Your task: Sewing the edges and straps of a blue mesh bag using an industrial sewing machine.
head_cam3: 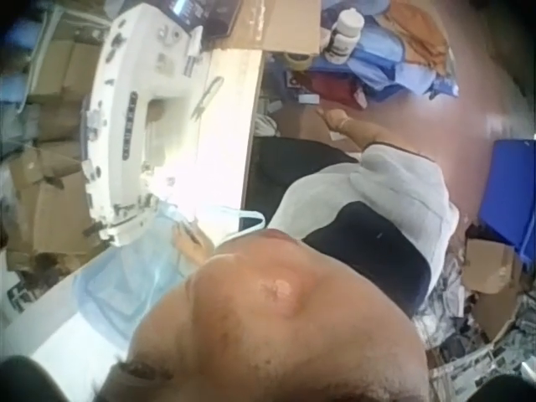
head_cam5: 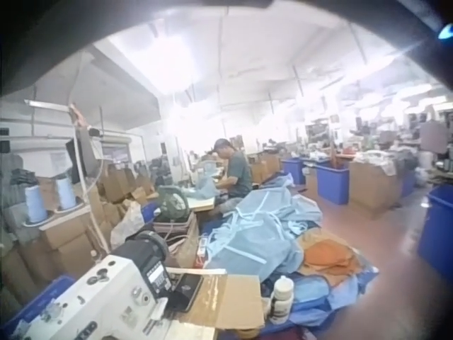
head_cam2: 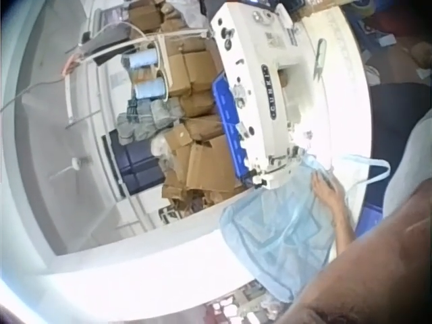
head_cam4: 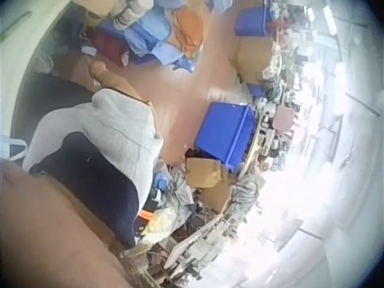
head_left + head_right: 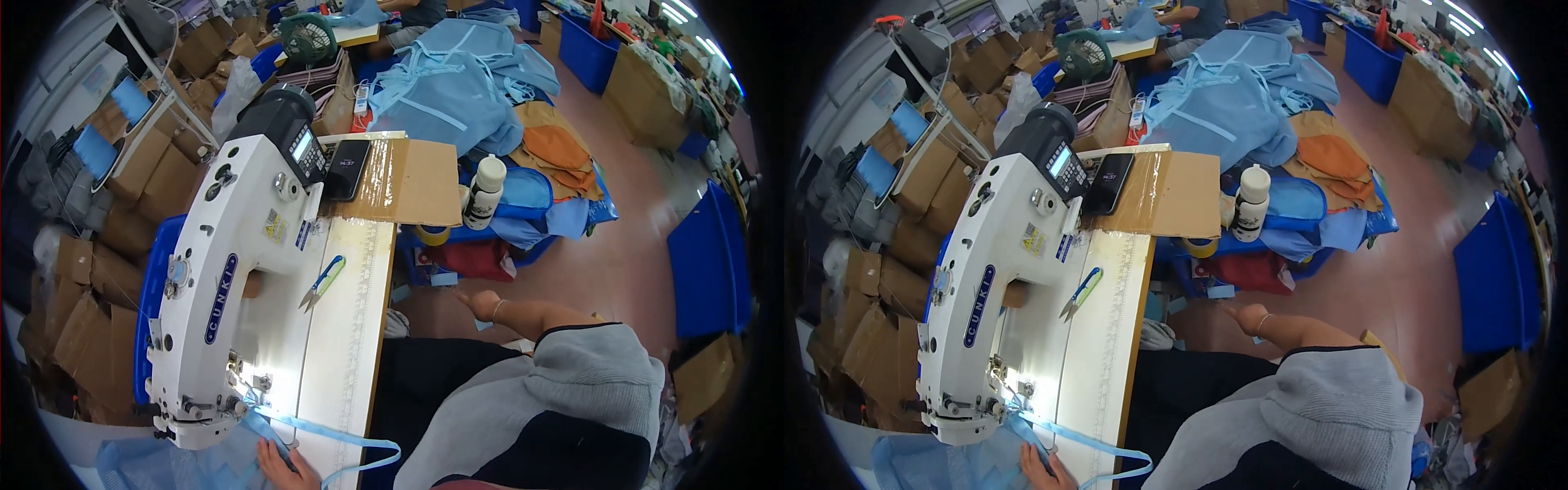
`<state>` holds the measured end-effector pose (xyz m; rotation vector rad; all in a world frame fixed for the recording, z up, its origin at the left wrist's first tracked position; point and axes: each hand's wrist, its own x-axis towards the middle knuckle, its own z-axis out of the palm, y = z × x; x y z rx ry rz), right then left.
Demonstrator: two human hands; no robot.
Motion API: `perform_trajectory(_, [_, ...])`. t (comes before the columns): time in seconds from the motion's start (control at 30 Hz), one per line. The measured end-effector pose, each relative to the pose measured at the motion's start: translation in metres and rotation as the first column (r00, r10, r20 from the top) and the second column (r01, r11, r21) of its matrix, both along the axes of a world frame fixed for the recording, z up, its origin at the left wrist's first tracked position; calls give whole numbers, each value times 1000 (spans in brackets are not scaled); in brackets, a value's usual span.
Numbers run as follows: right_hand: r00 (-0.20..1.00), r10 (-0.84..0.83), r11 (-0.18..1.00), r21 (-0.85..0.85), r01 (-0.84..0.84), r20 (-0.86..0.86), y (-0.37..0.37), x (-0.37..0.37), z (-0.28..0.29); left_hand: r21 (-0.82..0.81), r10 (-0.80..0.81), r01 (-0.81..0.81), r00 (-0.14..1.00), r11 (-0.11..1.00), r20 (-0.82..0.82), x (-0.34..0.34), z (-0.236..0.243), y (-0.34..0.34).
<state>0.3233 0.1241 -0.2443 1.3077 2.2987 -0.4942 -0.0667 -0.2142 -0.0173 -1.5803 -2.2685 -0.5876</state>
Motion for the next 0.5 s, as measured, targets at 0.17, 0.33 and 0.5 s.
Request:
perform_trajectory(0.17, [1000, 12, 997, -72, -12, -9, -3, -2, -6, -14, 29, -29, 999, 999, 22, 2, 4, 0])
perform_trajectory(0.33, [1000, -12, 995, -100, 13, 15, -8, -14, 14, -15, 25, -24, 999, 1000, 36, -2, -1, -3])
perform_trajectory(0.5, [1000, 8, 993, -121, -6, 13, -10, -23, 19, 9, 25, -25, 999, 1000, 41, 0, -1, -2])
